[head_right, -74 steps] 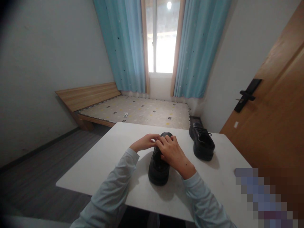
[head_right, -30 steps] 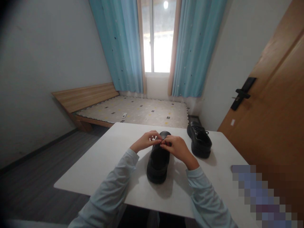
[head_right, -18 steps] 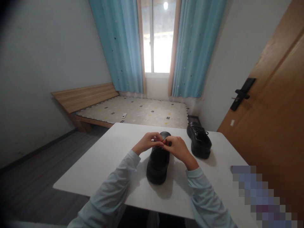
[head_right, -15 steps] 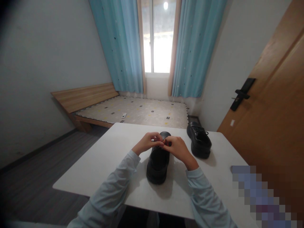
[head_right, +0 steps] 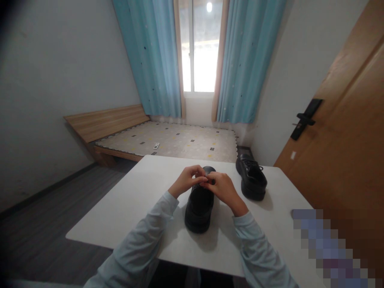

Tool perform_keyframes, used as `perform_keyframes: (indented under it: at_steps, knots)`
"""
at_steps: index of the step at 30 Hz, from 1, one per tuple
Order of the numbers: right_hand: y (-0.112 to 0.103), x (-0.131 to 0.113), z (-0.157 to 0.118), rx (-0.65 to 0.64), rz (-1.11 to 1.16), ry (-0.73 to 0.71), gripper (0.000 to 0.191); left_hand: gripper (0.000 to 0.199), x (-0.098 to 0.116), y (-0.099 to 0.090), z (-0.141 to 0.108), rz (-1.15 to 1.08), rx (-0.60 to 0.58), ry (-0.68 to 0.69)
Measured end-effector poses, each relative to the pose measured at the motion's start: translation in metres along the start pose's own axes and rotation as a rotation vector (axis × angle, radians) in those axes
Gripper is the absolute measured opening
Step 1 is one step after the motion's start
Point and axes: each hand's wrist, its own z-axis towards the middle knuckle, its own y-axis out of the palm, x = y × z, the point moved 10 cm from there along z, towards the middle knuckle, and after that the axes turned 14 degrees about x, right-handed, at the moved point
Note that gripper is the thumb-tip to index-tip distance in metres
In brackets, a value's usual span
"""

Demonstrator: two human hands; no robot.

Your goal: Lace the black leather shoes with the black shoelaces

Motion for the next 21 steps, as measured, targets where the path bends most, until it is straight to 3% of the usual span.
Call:
perform_keyframes:
  at_steps: [12,21]
  knots:
    - [-0.004,0.007,0.001,0.053,0.025,0.067,0.039,0.022,0.011,-0.005,-0.001,0.161,0.038,0.095]
    - [-0.004,0.015,0.0,0.091,0.046,0.163,0.038,0.017,0.009,-0.005,-0.001,0.231,0.056,0.078]
